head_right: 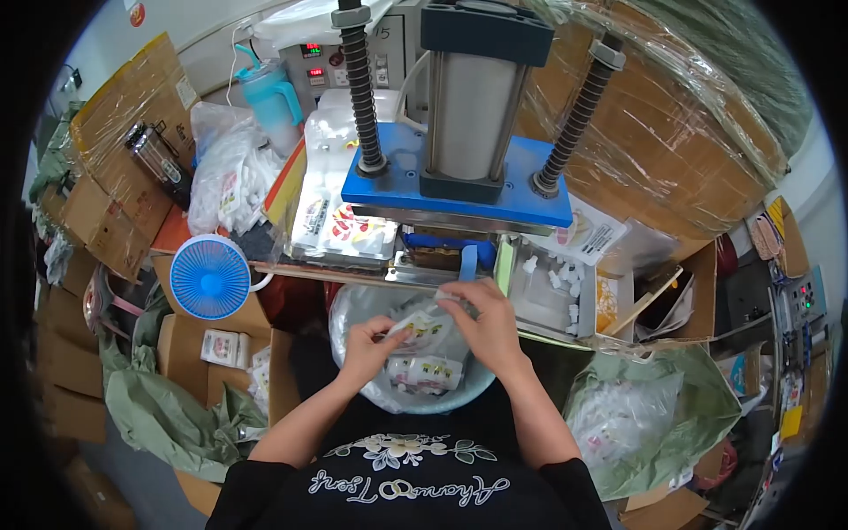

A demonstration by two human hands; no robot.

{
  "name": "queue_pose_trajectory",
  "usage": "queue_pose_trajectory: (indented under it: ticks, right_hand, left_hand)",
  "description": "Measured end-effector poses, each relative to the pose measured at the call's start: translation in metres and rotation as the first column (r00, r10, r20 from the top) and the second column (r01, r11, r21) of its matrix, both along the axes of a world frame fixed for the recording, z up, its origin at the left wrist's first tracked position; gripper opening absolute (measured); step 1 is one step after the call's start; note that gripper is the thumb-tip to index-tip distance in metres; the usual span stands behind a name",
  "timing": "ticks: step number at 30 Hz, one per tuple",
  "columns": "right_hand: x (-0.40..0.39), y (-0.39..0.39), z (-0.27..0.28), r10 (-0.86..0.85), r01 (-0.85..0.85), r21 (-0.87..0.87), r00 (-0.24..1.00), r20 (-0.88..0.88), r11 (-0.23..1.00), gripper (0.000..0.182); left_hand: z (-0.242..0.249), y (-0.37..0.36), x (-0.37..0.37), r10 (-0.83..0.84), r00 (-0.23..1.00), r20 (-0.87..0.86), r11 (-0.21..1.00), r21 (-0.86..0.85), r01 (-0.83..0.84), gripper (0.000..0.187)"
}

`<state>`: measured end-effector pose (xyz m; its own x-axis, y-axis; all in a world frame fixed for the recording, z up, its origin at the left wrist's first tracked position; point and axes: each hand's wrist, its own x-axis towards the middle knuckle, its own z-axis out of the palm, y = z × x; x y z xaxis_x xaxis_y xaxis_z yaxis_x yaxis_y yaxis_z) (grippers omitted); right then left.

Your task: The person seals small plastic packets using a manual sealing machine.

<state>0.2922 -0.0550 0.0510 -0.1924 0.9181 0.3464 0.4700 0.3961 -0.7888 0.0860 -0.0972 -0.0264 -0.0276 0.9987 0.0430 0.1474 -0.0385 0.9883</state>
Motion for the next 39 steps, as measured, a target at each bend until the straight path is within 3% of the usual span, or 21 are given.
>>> queue_pose_trajectory:
  ticks: [2, 4, 6, 10, 12, 15, 17, 22, 24, 25, 26, 27, 28, 29, 31, 32, 34, 35, 36, 37, 39]
  right_hand:
    - [-0.003, 0.002, -0.003, 0.085, -0.086, 0.01, 0.995, 0.046, 0.996, 0.021]
    - [0.004, 0.001, -0.005, 0.215, -0.213, -0.034, 0.943, 0.256, 0.976, 0.02]
    - [0.008, -0.002, -0.004, 0.272, -0.263, -0.072, 0.912, 0.306, 0.962, 0.024]
    - [0.013, 0.001, 0.002, 0.129, -0.14, 0.032, 0.962, 0.239, 0.99, 0.031]
    - [0.025, 0.011, 0.0, -0.098, 0.098, 0.027, 0.995, -0.006, 0.995, 0.028]
    - [0.057, 0.026, -0.001, -0.206, 0.202, 0.047, 0.973, 0.107, 0.978, 0.025]
    - [0.075, 0.035, -0.006, -0.3, 0.289, 0.083, 0.93, 0.214, 0.954, 0.025]
    - [0.089, 0.053, -0.035, -0.321, 0.268, 0.195, 0.885, 0.337, 0.943, 0.026]
    - [0.084, 0.051, -0.039, -0.322, 0.299, 0.12, 0.861, 0.393, 0.947, 0.022]
    - [0.086, 0.052, -0.043, -0.324, 0.288, 0.149, 0.846, 0.424, 0.946, 0.023]
    - [0.088, 0.052, -0.045, -0.331, 0.315, 0.107, 0.855, 0.399, 0.943, 0.019]
    - [0.091, 0.053, -0.048, -0.324, 0.321, 0.077, 0.862, 0.388, 0.944, 0.019]
    - [0.095, 0.054, -0.05, -0.32, 0.326, 0.05, 0.87, 0.376, 0.944, 0.019]
    - [0.097, 0.053, -0.051, -0.312, 0.3, 0.088, 0.891, 0.329, 0.95, 0.021]
    - [0.098, 0.05, -0.045, -0.283, 0.279, 0.059, 0.908, 0.309, 0.958, 0.022]
    - [0.098, 0.049, -0.042, -0.264, 0.266, 0.034, 0.916, 0.302, 0.963, 0.024]
    - [0.098, 0.044, -0.043, -0.312, 0.324, -0.008, 0.915, 0.256, 0.946, 0.018]
    - [0.1, 0.042, -0.041, -0.314, 0.325, -0.121, 0.944, 0.099, 0.938, 0.016]
    - [0.105, 0.038, -0.039, -0.325, 0.306, -0.223, 0.944, -0.053, 0.926, 0.016]
    - [0.109, 0.039, -0.044, -0.29, 0.272, -0.176, 0.953, -0.086, 0.946, 0.022]
    - [0.104, 0.036, -0.045, -0.3, 0.267, -0.187, 0.936, -0.184, 0.946, 0.018]
  left_hand:
    - [-0.008, -0.002, -0.003, -0.038, 0.999, -0.009, 0.999, -0.015, 0.037, 0.014]
    - [-0.014, -0.002, -0.011, -0.055, 0.998, 0.036, 0.997, -0.051, 0.057, 0.015]
    - [-0.014, -0.001, -0.016, -0.231, 0.968, -0.096, 0.966, -0.141, 0.216, 0.018]
    - [-0.007, 0.02, 0.002, -0.147, 0.989, 0.029, 0.97, -0.19, 0.15, 0.029]
    - [-0.002, 0.035, 0.013, -0.092, 0.989, 0.119, 0.972, -0.205, 0.115, 0.03]
    - [0.02, 0.053, 0.029, 0.048, 0.869, 0.492, 0.935, -0.329, 0.135, 0.026]
    - [0.023, 0.062, 0.035, 0.067, 0.843, 0.534, 0.928, -0.343, 0.144, 0.026]
    - [0.025, 0.071, 0.034, 0.099, 0.801, 0.591, 0.922, -0.357, 0.149, 0.024]
    - [0.025, 0.076, 0.019, -0.053, 0.95, 0.307, 0.944, -0.295, 0.148, 0.024]
    - [0.032, 0.079, 0.012, -0.074, 0.963, 0.259, 0.987, -0.122, 0.109, 0.026]
    - [0.043, 0.083, -0.005, -0.059, 0.998, 0.004, 0.994, -0.093, 0.059, 0.032]
    - [0.055, 0.086, -0.02, 0.061, 0.961, -0.268, 0.997, 0.066, -0.045, 0.032]
    - [0.063, 0.088, -0.032, 0.212, 0.841, -0.498, 0.964, 0.25, -0.095, 0.035]
    - [0.05, 0.09, -0.043, 0.215, 0.83, -0.514, 0.964, 0.25, -0.096, 0.035]
    - [0.008, 0.088, -0.062, 0.519, 0.439, -0.734, 0.813, 0.582, 0.013, 0.038]
    - [0.007, 0.077, -0.065, 0.433, 0.583, -0.688, 0.841, 0.542, 0.014, 0.035]
    - [0.013, 0.069, -0.08, 0.403, 0.607, -0.685, 0.865, 0.501, -0.009, 0.026]
    - [0.015, 0.066, -0.085, 0.407, 0.679, -0.611, 0.872, 0.48, -0.091, 0.017]
    - [0.024, 0.064, -0.083, 0.483, 0.644, -0.594, 0.836, 0.531, -0.137, 0.01]
    - [0.034, 0.057, -0.083, 0.416, 0.744, -0.523, 0.871, 0.463, -0.161, 0.01]
    - [0.055, 0.042, -0.071, 0.269, 0.906, -0.326, 0.937, 0.305, -0.169, 0.012]
